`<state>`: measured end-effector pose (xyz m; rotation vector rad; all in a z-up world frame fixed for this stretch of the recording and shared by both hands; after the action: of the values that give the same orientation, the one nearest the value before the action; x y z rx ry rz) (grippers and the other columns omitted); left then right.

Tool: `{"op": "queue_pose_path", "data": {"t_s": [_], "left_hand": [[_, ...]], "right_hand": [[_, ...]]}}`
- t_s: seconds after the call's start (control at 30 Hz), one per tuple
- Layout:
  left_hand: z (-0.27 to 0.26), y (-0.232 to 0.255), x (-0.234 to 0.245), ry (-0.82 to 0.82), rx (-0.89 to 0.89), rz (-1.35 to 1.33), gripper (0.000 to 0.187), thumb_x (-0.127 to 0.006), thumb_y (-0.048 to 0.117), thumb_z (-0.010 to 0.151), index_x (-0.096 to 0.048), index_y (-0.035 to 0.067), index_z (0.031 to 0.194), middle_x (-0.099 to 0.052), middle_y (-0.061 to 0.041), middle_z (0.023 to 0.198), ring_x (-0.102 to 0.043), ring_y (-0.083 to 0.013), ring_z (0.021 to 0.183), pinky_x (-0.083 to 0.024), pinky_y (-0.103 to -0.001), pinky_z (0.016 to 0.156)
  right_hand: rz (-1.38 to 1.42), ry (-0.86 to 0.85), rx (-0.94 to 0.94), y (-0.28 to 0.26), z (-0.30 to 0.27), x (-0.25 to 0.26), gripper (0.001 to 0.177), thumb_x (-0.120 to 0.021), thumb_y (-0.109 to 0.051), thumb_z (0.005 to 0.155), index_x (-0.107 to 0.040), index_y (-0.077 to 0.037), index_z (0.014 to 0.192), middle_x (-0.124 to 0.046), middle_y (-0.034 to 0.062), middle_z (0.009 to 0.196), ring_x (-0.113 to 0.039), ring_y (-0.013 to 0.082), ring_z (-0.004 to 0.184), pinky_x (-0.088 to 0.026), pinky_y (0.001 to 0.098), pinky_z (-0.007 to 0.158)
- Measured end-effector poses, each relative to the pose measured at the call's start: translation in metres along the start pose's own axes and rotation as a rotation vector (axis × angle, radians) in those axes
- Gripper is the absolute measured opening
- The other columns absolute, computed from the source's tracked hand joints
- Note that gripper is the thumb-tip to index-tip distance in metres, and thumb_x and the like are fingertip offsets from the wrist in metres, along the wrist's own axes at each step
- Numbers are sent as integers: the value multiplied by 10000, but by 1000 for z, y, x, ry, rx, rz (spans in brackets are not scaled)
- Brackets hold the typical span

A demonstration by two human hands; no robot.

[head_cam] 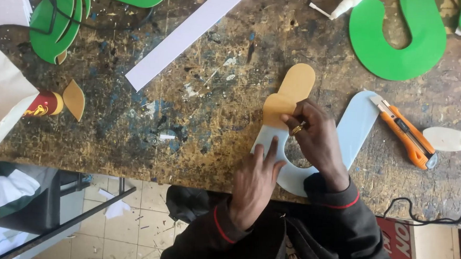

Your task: The person assembles a light blue letter U by applying glue to its edges and attaching a white strip of material. They use a utility knife to trim the strip and a cloth to wipe the surface, working on a cluttered table with other letter cutouts.

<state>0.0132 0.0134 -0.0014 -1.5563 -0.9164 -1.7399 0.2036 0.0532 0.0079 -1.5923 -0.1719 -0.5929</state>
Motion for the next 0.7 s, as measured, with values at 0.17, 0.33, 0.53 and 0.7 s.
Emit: {"op": "queue_pose_path", "data": {"t_s": [0.17,0.33,0.53,0.7], "left_hand": [[18,0,-4,-20,54,-63,654,-580,667,1091,-723,230,1557,-638,11,874,-632,-149,568,-494,-327,411],[16,1,-1,-11,30,-21,669,-614,682,1072,-744,222,1541,-667,-2,862,-637,-155,564,-491,-312,415],[10,2,-16,-14,57,31,757,-742,661,1050,-596,251,1670,-634,-15,943,-594,-179,630,-461,-336,450],[16,-3,-12,-63,23,-180,728,-781,575,1041,-592,298,1687,-686,-55,1027,-633,-241,698,-485,-380,478]], "right_hand": [[-34,77,-70,16,15,11,321,-935,-258,1052,-755,-26,923,-716,119,884,-676,249,684,-531,376,627],[31,226,-189,8,37,40,304,-854,-366,1174,-766,-184,947,-756,-19,761,-629,114,667,-455,290,726],[540,534,136,-14,66,69,156,-804,-182,1202,-678,-134,1122,-770,53,945,-787,150,884,-767,335,831],[693,961,388,27,93,103,272,-870,-327,1102,-688,-126,1078,-679,40,921,-661,152,834,-667,373,794]]}}
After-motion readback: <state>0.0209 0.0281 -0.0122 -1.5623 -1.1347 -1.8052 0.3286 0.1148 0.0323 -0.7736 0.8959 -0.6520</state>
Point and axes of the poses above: each hand's wrist, its own z-axis towards the middle knuckle, its own x-axis out of the back of the hand, y = z × x, the point moved 1 cm from there along z, towards the middle knuckle
